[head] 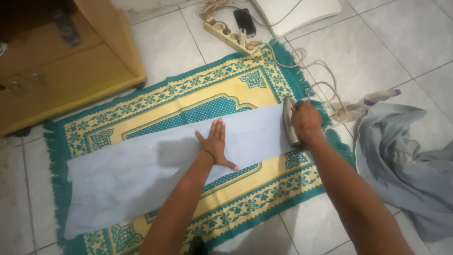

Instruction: The person irons a blue garment on a rug on the floor, then folds the garment by bringing the sides together and smoothing them by hand.

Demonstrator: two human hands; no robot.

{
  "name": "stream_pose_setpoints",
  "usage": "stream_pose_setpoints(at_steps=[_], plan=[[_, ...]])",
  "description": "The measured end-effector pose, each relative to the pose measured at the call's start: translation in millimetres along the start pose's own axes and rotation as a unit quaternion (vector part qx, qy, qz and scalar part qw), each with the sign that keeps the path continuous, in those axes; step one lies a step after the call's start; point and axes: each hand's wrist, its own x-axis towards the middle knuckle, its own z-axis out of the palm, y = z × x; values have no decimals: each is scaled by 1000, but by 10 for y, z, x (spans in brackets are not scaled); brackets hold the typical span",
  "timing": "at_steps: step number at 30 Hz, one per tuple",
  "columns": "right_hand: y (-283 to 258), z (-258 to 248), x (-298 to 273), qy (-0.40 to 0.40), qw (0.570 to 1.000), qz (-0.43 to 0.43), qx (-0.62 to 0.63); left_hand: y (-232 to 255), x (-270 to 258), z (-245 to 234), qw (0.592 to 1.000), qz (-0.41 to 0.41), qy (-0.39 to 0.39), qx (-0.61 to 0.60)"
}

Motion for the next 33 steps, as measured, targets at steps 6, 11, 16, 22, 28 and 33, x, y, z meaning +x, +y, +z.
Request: stream_pose_setpoints(at_steps=[6, 11, 16, 22, 28, 33], plan=[[-2, -97, -201, -19, 998, 52, 12, 42, -2, -7, 999, -12, -18, 26], [-130, -393, -220, -90, 996, -18, -2, -36, -5, 35, 1000, 4, 8, 8], [-570, -485, -328, -209, 947, -195, -144, -117, -134, 179, 998, 17, 63, 3], [-1132, -454, -503, -296, 872, -342, -186, -361, -436, 269, 996, 4, 87, 11], [-1344, -352, -584, -228, 924, -263, -160, -505, -657, 326, 997, -9, 82, -12], [-1475, -368, -629, -320, 882, -304, -162, -931, -1068, 693, 984, -22, 161, -74]])
